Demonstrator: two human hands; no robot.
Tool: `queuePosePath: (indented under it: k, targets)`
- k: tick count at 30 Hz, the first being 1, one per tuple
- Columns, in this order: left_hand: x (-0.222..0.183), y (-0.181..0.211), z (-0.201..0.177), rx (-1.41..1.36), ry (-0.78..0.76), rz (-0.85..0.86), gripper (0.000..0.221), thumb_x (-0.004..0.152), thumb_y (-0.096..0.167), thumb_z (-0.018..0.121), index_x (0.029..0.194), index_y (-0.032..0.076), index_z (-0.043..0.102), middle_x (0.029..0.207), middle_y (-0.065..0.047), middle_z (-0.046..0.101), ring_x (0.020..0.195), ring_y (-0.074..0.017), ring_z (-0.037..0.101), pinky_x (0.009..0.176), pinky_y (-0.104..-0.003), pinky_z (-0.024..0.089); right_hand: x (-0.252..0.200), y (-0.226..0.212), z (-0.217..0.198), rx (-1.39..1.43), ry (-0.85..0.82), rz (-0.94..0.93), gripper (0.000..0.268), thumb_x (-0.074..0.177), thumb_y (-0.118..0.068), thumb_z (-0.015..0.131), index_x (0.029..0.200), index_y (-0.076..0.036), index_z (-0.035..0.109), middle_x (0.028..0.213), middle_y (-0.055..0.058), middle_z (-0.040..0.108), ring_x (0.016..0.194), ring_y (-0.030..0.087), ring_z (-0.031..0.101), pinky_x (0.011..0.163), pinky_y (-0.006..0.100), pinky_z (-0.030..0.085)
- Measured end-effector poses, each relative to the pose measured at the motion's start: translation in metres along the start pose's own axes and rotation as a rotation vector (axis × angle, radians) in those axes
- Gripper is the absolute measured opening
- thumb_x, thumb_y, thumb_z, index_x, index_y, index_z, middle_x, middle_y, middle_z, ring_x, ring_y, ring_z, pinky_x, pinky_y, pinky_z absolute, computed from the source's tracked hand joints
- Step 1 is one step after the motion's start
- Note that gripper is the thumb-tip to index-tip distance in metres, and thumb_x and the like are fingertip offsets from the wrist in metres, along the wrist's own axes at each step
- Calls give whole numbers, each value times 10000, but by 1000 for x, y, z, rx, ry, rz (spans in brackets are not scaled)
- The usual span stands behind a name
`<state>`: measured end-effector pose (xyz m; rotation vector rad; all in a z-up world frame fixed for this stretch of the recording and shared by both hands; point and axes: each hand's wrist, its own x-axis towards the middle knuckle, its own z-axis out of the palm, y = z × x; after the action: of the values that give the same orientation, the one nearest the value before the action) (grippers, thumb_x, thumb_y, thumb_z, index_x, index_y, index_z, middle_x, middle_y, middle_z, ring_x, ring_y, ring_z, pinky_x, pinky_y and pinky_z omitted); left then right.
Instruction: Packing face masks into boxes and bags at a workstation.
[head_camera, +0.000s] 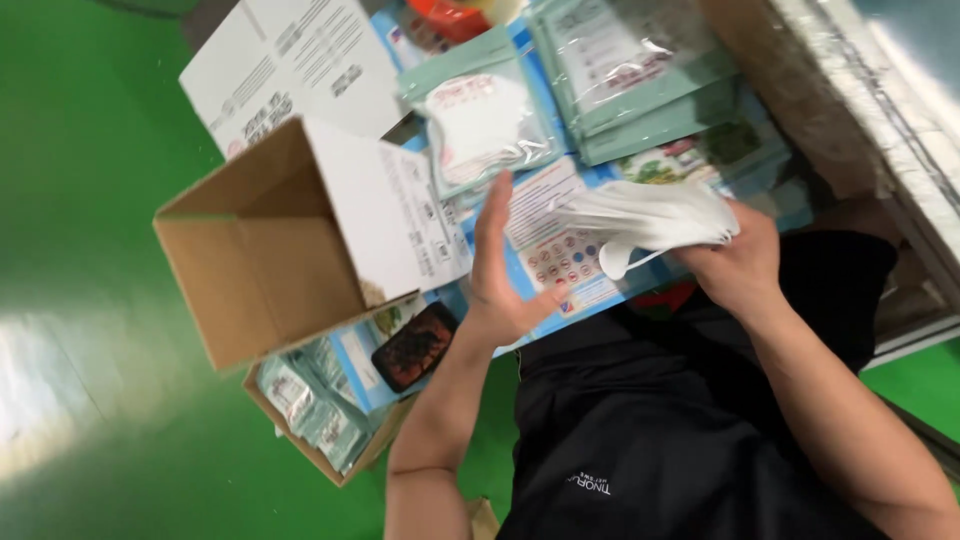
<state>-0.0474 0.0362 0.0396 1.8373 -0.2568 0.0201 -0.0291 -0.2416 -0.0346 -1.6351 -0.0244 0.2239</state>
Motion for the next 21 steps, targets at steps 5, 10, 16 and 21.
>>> queuePosePath:
  k: [5,10,16,21]
  targets:
    - [19,-33,33,734,-268,79,1121,684,303,829,1608,84,233,1689,-145,258,1584,-400,233,1294,-579,162,9,-30,12,-424,-223,-193,843,604,-93,855,1399,5,591,1297,207,654,1167,354,642,980,419,499]
    - [32,-38,65,606,-269,230,1056,744,314,843,1611,151,261,1662,-75,319,1584,-342,238,1312,-599,126,-4,-41,4,-484,-195,-238,922,622,-188,854,1445,16,489,1374,238,582,1252,418,572,1017,448,453]
    - [27,-44,103,606,-142,240,1083,736,185,811,1658,178,243,1613,-31,373,1593,-276,281,1369,-610,114,-4,-21,-12,-530,-15,-211,544,788,-185,781,1306,-81,648,1215,154,703,1121,336,697,944,398,547]
    - [38,-28,113,639,-199,143,1050,725,265,838,1600,148,269,1523,-102,399,1515,-343,313,1318,-672,89,-8,-6,-29,-485,-23,-324,504,794,-158,789,1258,-21,647,1177,183,698,1064,373,677,893,415,533]
